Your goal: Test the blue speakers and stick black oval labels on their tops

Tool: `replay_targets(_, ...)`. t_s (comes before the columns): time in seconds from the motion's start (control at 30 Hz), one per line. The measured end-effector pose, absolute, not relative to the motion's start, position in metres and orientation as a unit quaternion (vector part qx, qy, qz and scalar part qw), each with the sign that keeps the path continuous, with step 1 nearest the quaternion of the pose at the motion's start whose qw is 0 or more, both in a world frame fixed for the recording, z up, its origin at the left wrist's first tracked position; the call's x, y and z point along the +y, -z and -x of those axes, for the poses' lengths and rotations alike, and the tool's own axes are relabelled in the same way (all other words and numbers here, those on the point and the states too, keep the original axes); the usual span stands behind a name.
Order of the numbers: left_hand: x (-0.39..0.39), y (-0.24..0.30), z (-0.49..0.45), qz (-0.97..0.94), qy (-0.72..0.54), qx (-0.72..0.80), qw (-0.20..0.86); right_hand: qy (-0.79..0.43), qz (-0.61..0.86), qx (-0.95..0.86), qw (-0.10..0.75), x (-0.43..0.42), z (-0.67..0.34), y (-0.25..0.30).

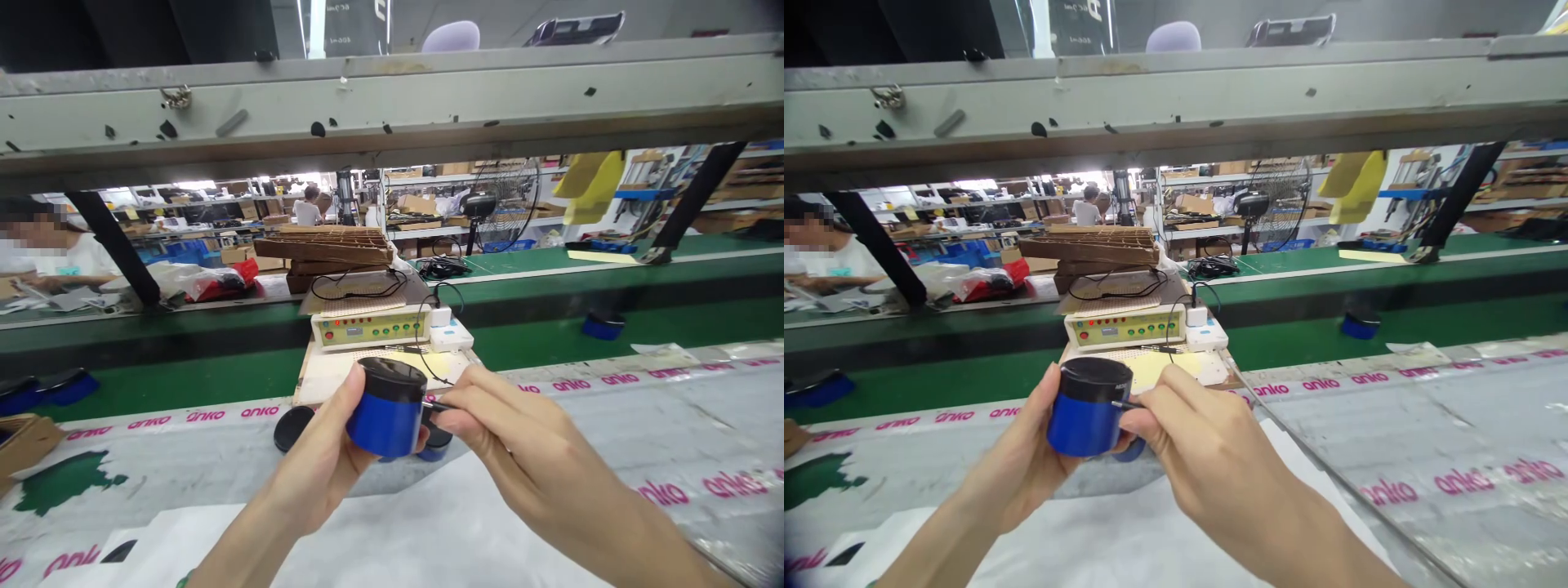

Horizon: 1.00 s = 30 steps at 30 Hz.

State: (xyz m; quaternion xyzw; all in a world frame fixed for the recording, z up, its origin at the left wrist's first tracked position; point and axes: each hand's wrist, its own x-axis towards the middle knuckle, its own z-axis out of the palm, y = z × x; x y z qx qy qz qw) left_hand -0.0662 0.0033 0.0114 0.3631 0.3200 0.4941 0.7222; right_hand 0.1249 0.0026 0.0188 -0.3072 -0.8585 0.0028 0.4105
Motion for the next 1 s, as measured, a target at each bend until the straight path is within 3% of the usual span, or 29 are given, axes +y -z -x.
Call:
replay_targets(0.23, 0.0, -0.005, 0.068, -0.539, -0.511, 0.347, 0.573, 0.086, 0.323, -0.859, 0.387, 0.004, -0.125, -0.016)
replay_targets(0.4, -0.005, -0.01, 0.073, -0.689, -0.444, 0.41, 0.401, -0.015, 0.328, -0.872, 0.363, 0.007, -0.123, -0.011)
replay_targets(0.47, -0.006, -0.009, 0.074, -0.748, -0.426, 0.439, 0.258, -0.097, 0.32, -0.877, 0.344, 0.015, -0.123, -0.006)
replay_targets(0.6, -0.007, -0.006, 0.076, -0.809, -0.421, 0.387, -0.136, -0.178, 0.274, -0.867, 0.377, 0.033, -0.12, 0.006)
replay_targets(0.67, -0.007, -0.005, 0.076, -0.815, -0.428, 0.309, -0.238, -0.178, 0.263, -0.862, 0.396, 0.037, -0.119, 0.011)
replay_targets(1.0, -0.009, -0.019, 0.074, -0.824, -0.415, 0.204, -0.328, -0.104, 0.241, -0.86, 0.439, 0.038, -0.118, 0.022)
